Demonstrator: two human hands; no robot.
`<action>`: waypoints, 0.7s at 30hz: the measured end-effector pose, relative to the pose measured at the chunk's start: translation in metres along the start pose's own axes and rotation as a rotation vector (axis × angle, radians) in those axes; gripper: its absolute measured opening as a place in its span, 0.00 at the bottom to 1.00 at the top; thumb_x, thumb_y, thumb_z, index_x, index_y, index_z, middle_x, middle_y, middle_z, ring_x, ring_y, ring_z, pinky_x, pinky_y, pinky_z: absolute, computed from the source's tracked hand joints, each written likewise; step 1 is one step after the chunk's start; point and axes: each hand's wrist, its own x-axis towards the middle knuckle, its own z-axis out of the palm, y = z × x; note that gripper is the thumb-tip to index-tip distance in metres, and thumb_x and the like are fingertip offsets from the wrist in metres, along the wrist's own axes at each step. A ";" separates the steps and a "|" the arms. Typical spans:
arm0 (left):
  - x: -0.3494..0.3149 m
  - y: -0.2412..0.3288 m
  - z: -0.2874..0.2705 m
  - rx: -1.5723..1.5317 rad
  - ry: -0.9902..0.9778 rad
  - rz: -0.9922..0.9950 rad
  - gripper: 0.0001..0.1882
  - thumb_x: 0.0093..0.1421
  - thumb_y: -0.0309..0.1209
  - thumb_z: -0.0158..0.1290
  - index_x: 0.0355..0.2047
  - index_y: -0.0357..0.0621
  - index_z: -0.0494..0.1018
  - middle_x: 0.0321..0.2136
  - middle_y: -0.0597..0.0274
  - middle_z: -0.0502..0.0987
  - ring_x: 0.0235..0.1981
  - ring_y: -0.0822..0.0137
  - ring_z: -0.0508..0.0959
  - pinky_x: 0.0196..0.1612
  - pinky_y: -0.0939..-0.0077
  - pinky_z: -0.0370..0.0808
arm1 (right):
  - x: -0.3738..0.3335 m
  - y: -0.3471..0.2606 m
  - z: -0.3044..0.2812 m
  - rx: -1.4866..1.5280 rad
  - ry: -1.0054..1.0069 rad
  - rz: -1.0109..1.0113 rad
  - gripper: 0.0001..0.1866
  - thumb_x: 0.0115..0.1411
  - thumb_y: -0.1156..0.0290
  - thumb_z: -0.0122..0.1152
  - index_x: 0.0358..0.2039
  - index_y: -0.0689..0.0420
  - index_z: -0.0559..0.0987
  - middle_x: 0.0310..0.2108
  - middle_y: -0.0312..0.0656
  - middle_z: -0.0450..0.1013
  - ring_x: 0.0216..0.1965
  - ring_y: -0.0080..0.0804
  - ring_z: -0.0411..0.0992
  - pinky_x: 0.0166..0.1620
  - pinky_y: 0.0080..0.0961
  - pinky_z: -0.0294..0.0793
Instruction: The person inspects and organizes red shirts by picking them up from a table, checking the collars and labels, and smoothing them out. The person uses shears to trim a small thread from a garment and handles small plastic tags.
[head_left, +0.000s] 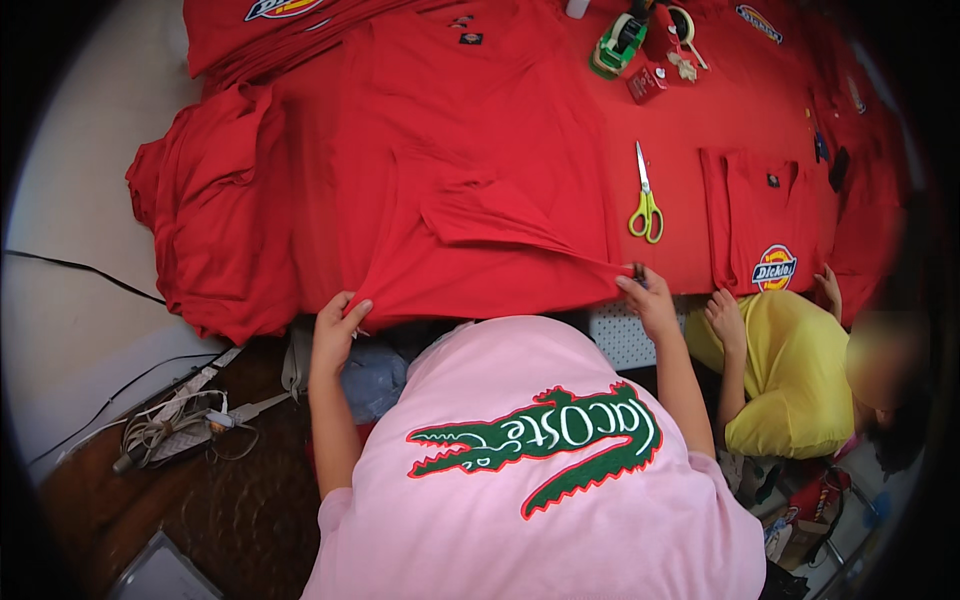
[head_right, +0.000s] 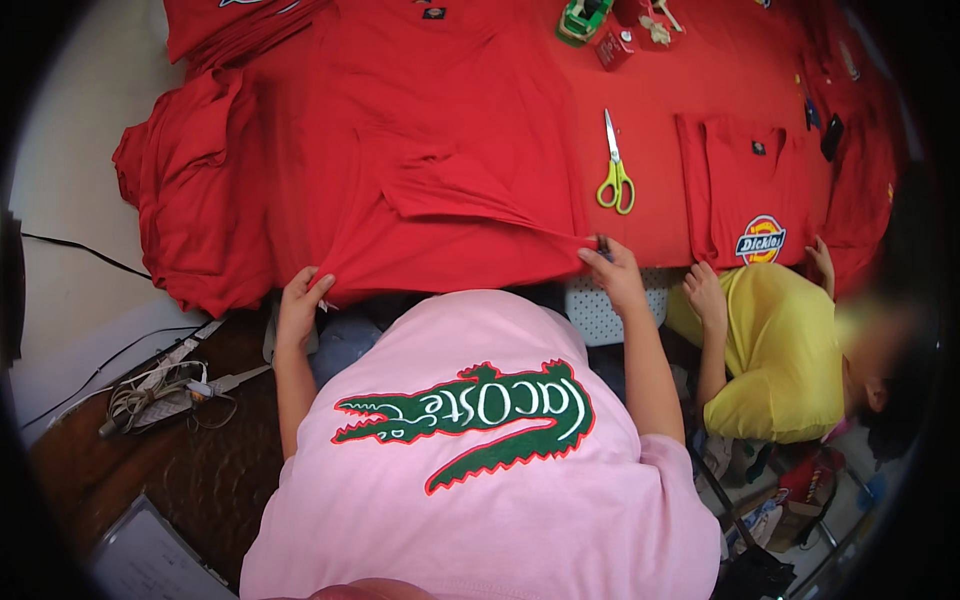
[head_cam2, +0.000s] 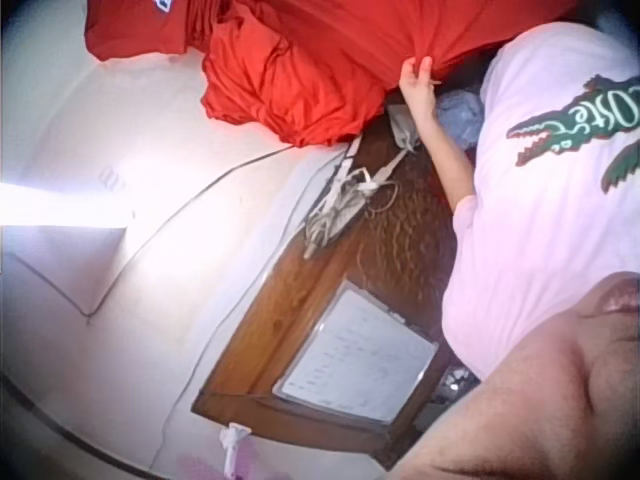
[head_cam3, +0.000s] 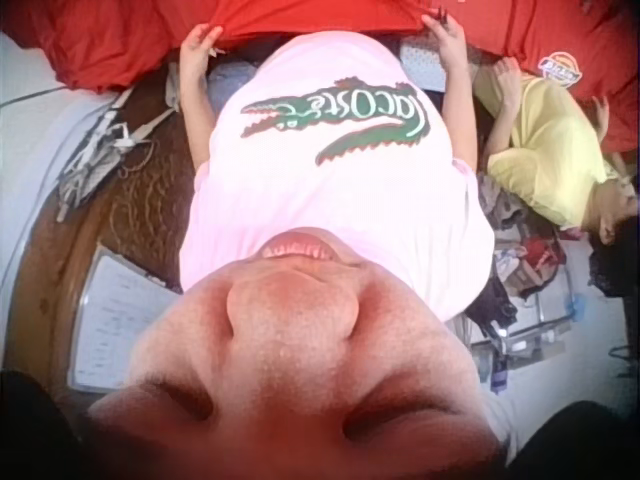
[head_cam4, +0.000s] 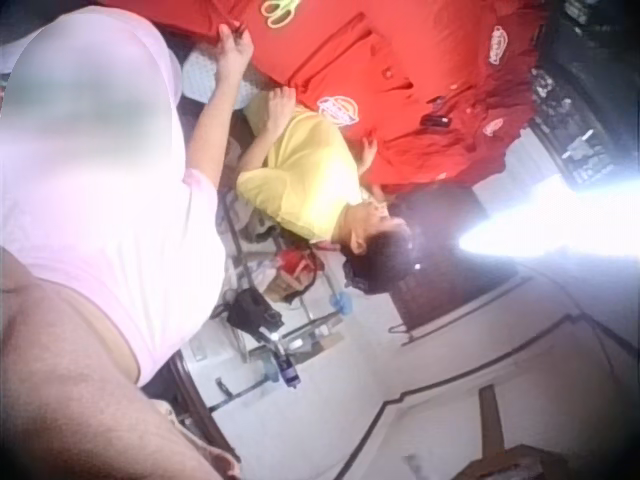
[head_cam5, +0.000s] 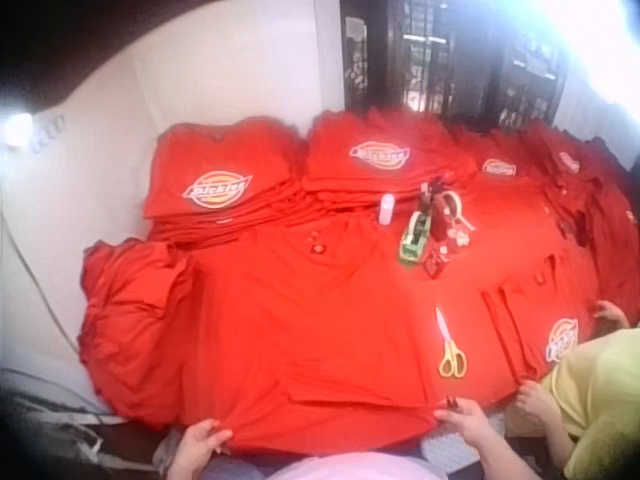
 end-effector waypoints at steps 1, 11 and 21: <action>-0.010 0.023 -0.007 -0.088 -0.019 0.029 0.09 0.65 0.30 0.63 0.42 0.39 0.79 0.38 0.64 0.83 0.41 0.75 0.80 0.47 0.77 0.76 | -0.002 -0.010 -0.013 0.100 -0.001 -0.050 0.12 0.63 0.73 0.69 0.47 0.56 0.79 0.24 0.27 0.71 0.20 0.13 0.61 0.24 0.15 0.57; 0.151 0.230 -0.072 -0.287 -0.016 0.614 0.14 0.68 0.28 0.60 0.51 0.39 0.75 0.47 0.66 0.80 0.49 0.74 0.78 0.55 0.78 0.73 | 0.118 -0.268 0.055 -0.034 0.115 -0.633 0.07 0.64 0.69 0.69 0.39 0.52 0.78 0.21 0.21 0.62 0.18 0.10 0.54 0.22 0.16 0.50; 0.164 0.124 0.035 0.446 0.079 0.832 0.10 0.66 0.27 0.58 0.46 0.39 0.80 0.51 0.54 0.79 0.55 0.60 0.78 0.60 0.66 0.72 | 0.145 -0.173 0.071 -0.795 0.209 -0.830 0.14 0.57 0.75 0.67 0.45 0.55 0.84 0.41 0.39 0.80 0.44 0.35 0.78 0.49 0.31 0.76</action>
